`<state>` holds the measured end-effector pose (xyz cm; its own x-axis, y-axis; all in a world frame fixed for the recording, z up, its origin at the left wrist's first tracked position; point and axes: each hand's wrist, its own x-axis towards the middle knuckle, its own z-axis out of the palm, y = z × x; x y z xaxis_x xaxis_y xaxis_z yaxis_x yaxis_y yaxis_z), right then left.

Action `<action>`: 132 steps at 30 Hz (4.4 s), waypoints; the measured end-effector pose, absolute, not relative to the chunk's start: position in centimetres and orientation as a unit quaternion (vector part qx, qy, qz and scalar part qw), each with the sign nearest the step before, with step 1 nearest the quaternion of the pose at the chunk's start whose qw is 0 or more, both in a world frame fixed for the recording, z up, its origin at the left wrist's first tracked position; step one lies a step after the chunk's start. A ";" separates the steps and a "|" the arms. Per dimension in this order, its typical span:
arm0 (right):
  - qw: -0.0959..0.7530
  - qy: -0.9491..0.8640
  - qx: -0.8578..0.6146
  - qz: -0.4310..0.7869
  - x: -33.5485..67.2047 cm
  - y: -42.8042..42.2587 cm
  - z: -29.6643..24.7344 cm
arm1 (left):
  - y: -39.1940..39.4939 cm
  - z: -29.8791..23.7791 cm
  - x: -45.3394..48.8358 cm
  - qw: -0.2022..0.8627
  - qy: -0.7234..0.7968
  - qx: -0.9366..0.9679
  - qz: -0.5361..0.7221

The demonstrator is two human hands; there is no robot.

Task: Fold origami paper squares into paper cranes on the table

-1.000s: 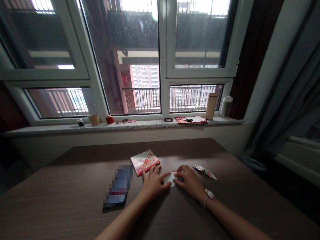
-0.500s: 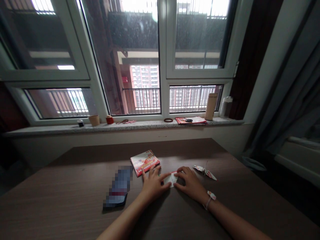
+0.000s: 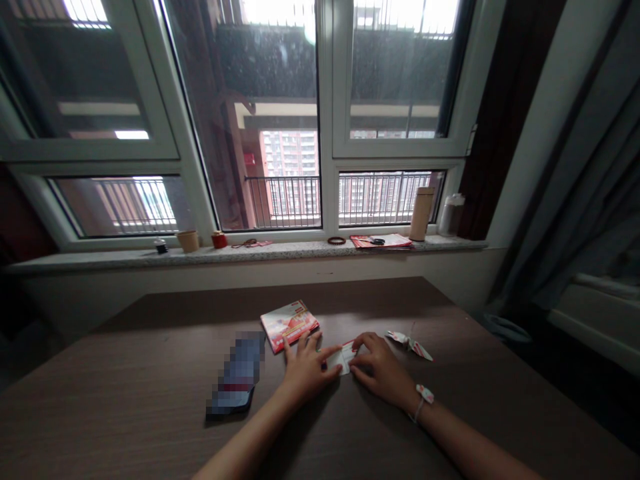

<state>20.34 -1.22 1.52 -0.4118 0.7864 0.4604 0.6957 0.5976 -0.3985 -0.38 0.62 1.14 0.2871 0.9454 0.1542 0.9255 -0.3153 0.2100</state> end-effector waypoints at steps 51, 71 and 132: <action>0.345 -0.786 -0.498 0.123 20.7 -0.3 0.7 | 0.6 1.0 -0.4 0.040 0.563 0.812 0.147; 0.308 -0.771 -0.556 0.036 20.3 -0.7 1.4 | 0.2 1.6 0.8 0.071 0.595 0.790 0.131; 0.250 -0.749 -0.614 0.007 19.9 0.1 1.4 | 0.0 2.2 -0.9 0.090 0.572 0.809 0.097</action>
<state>19.88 0.09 1.42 -0.1221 0.9227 0.3658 0.9159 0.2467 -0.3167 -0.91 0.01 2.16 0.3262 0.9437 0.0549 0.9088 -0.3290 0.2566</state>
